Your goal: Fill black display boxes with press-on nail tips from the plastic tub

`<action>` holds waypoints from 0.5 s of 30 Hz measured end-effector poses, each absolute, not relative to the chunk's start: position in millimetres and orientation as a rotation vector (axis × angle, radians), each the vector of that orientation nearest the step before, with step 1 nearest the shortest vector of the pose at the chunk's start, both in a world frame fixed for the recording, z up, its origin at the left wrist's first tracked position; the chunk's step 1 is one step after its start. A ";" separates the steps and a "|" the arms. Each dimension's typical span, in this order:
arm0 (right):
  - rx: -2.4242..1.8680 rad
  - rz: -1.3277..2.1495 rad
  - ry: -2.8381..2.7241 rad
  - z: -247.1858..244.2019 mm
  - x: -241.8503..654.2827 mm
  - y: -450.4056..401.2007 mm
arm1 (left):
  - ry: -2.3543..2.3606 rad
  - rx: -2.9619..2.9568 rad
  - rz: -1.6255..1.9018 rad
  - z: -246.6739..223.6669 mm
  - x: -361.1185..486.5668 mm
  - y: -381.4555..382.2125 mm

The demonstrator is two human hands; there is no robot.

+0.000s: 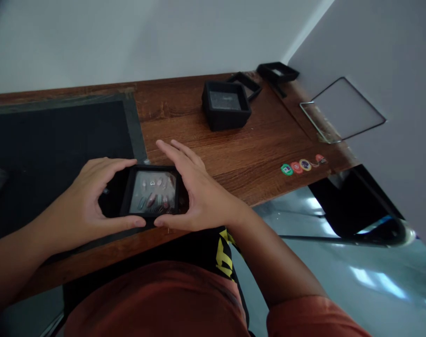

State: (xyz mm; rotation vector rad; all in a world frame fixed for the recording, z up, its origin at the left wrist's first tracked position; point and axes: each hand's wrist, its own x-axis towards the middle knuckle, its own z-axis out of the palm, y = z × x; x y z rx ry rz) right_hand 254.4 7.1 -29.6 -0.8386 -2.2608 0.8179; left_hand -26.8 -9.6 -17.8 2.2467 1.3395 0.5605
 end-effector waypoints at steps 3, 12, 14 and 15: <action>-0.822 0.864 -2.244 -29.5 255.2 6.0 | 1.328 2.267 0.564 -18.8 -26.8 -9.6; -0.725 0.931 -2.231 -28.0 256.5 4.3 | 1.310 2.379 0.578 -21.7 -22.2 -15.8; -0.706 0.931 -2.233 -28.2 258.3 4.3 | 1.312 2.378 0.579 -21.8 -20.6 -17.0; -0.698 0.942 -2.233 -28.2 259.3 4.5 | 1.309 2.378 0.578 -21.9 -19.9 -17.4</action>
